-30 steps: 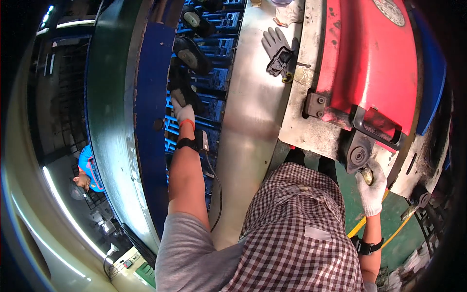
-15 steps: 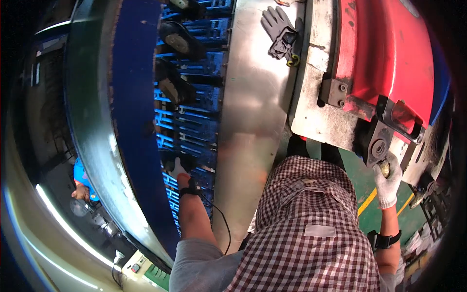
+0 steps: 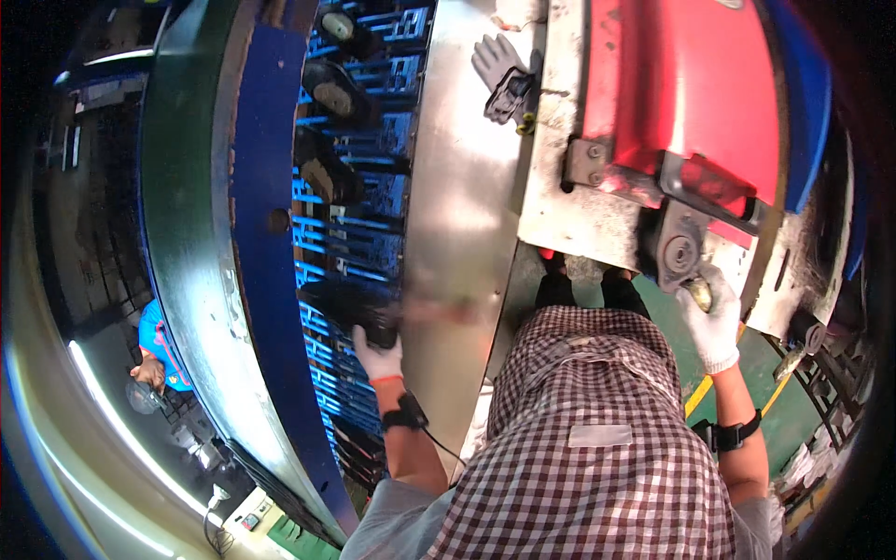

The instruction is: Operating an industrial sole-pressing machine to attach or shape shoe components.

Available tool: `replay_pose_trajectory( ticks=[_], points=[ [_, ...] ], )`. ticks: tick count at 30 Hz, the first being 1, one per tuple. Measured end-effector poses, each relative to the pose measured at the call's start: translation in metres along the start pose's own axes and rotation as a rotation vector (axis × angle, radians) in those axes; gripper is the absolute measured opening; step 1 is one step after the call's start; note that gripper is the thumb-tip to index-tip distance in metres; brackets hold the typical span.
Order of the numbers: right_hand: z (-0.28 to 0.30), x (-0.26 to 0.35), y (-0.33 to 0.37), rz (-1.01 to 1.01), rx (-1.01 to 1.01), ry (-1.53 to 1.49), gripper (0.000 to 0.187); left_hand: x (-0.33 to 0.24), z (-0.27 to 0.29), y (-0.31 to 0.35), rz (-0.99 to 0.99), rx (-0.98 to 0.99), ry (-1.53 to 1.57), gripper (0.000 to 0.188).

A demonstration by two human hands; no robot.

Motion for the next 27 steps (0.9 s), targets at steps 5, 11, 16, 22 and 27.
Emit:
replay_pose_trajectory(
  ticks=[5, 11, 16, 22, 27],
  points=[
    [0.013, 0.027, 0.001, 0.072, 0.22, 0.112, 0.05, 0.073, -0.115, 0.12, 0.154, 0.667, -0.114, 0.074],
    [0.098, 0.058, 0.014, 0.347, 0.053, -0.18, 0.063, 0.122, -0.285, 0.277, 0.394, 1.224, -0.195, 0.079],
    [0.143, 0.09, 0.047, 0.431, 0.226, -0.434, 0.115, 0.225, -0.386, 0.481, 0.339, 1.448, -0.493, 0.091],
    [0.197, -0.066, 0.052, 0.007, -0.07, -1.262, 0.094, 0.328, -0.4, 0.561, 0.06, 1.688, -1.055, 0.09],
    [0.284, -0.16, 0.019, 0.043, -0.465, -0.634, 0.092, 0.294, -0.495, 0.643, -0.477, 1.851, -0.774, 0.086]
  ],
)
Point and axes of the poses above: each hand's wrist, its own y-axis away from the middle knuckle, its own z-axis out of the back of the hand, x = y × z, the point moved 9 cm from there along -y, towards the middle knuckle, and after that the axes turned 5 degrees about y, right-handed, at the moved point
